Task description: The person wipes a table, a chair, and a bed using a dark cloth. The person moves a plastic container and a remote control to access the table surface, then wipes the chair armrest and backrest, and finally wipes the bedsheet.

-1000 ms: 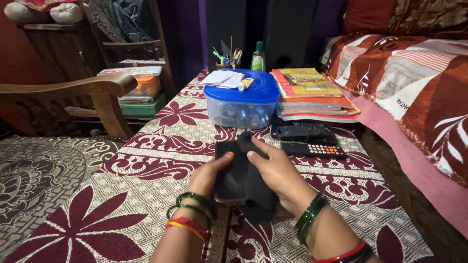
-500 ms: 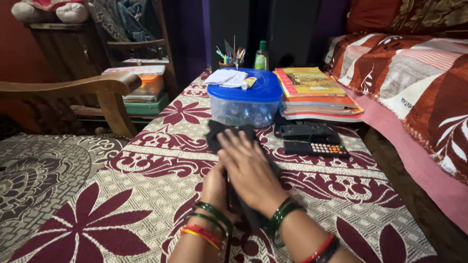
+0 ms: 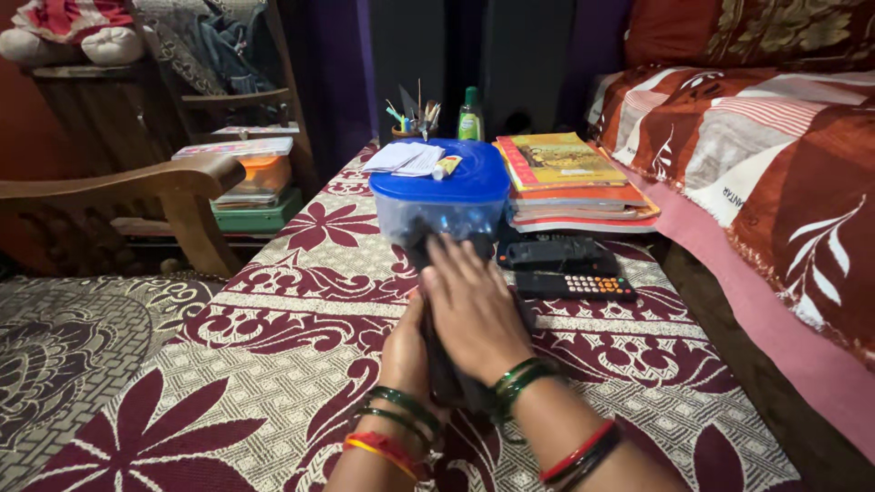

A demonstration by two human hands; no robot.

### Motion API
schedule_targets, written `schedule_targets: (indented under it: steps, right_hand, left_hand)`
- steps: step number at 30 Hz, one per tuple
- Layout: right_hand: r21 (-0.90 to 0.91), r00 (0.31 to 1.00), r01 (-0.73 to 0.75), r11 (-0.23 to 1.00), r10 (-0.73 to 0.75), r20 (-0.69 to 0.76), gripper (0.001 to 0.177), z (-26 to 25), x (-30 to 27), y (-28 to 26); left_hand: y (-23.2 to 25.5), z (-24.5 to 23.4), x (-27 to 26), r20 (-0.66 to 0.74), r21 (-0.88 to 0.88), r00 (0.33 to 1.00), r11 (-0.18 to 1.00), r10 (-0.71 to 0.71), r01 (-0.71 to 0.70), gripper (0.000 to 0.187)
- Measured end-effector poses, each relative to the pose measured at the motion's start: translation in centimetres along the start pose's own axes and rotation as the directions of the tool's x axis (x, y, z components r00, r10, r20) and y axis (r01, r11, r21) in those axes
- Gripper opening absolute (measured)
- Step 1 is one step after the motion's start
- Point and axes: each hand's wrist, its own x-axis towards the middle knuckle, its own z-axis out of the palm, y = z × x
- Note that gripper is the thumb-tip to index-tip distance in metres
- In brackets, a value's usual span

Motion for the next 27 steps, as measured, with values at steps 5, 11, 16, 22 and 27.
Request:
schedule_targets:
  steps: [5, 11, 16, 22, 27]
  right_hand:
    - [0.048, 1.000, 0.021, 0.999, -0.021, -0.005, 0.058, 0.3, -3.0, 1.6]
    - [0.022, 0.995, 0.018, 1.000, -0.020, 0.102, 0.058, 0.2, -1.4, 1.8]
    - [-0.031, 0.997, -0.064, 0.997, 0.066, 0.049, 0.058, -0.6, -1.5, 3.8]
    - [-0.051, 0.996, -0.026, 0.998, 0.031, 0.084, 0.058, -0.2, -1.4, 2.4]
    - [-0.022, 0.985, -0.173, 0.985, 0.173, -0.012, 0.061, -1.8, 0.8, 4.5]
  left_hand:
    - [0.3, 0.3, 1.0, -0.130, 0.167, 0.988, 0.981, -0.081, 0.103, 0.065]
    - [-1.8, -1.3, 3.2, -0.037, 0.077, 0.998, 0.996, -0.049, 0.052, 0.063]
    - [-1.6, -0.1, 2.9, -0.098, 0.077, 0.992, 0.993, -0.078, 0.086, 0.065]
    - [-0.8, 0.7, 3.7, 0.003, 0.188, 0.994, 0.977, -0.108, 0.105, 0.070]
    - [-1.3, 2.7, 3.7, -0.036, 0.169, 0.993, 0.979, -0.113, 0.118, 0.069]
